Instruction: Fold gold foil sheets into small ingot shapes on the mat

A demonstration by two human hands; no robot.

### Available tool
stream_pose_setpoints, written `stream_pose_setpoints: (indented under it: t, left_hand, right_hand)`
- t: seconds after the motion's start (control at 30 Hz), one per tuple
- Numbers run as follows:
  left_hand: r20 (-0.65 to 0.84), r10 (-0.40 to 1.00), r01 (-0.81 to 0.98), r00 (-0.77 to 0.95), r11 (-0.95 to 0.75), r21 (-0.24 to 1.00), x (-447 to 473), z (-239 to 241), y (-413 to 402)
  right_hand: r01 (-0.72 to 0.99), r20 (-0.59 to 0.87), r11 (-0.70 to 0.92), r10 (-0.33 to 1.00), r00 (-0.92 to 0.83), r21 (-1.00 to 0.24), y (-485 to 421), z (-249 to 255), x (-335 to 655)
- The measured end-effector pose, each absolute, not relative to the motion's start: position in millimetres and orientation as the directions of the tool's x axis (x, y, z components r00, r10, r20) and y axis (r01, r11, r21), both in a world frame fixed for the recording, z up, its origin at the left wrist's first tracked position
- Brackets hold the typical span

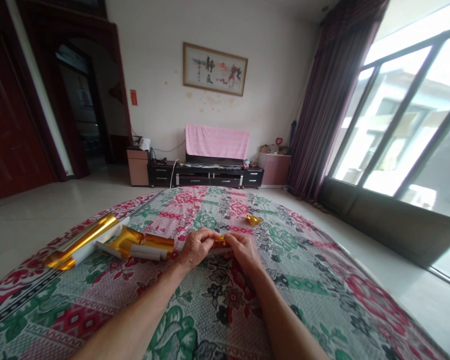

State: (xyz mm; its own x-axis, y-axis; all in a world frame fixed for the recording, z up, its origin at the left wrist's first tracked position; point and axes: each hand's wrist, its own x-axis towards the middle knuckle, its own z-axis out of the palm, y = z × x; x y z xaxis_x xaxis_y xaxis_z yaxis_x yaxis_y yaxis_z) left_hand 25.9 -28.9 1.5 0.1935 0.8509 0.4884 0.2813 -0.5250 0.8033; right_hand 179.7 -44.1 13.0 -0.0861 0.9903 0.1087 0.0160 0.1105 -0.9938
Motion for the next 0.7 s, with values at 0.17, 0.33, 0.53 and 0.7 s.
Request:
stream_pose_setpoints:
  t: [0.17,0.33,0.53,0.7]
  left_hand:
    - [0.324,0.93,0.137,0.172,-0.349,0.927,24,5,-30]
    - [0.307,0.938,0.142,0.163,-0.33,0.933,26,7,-31]
    - [0.331,0.927,0.185,0.176,-0.362,0.914,27,-1,-26]
    - [0.313,0.934,0.17,0.17,-0.34,0.925,27,-5,-24]
  right_hand:
    - [0.012,0.095,0.096,0.993,-0.066,-0.995,-44,12,180]
    - [0.011,0.102,0.103,0.993,-0.055,-0.995,-44,11,180]
    - [0.009,0.114,0.115,0.991,-0.077,-0.993,-43,11,180]
    - [0.001,0.107,0.107,0.991,-0.076,-0.994,-43,9,181]
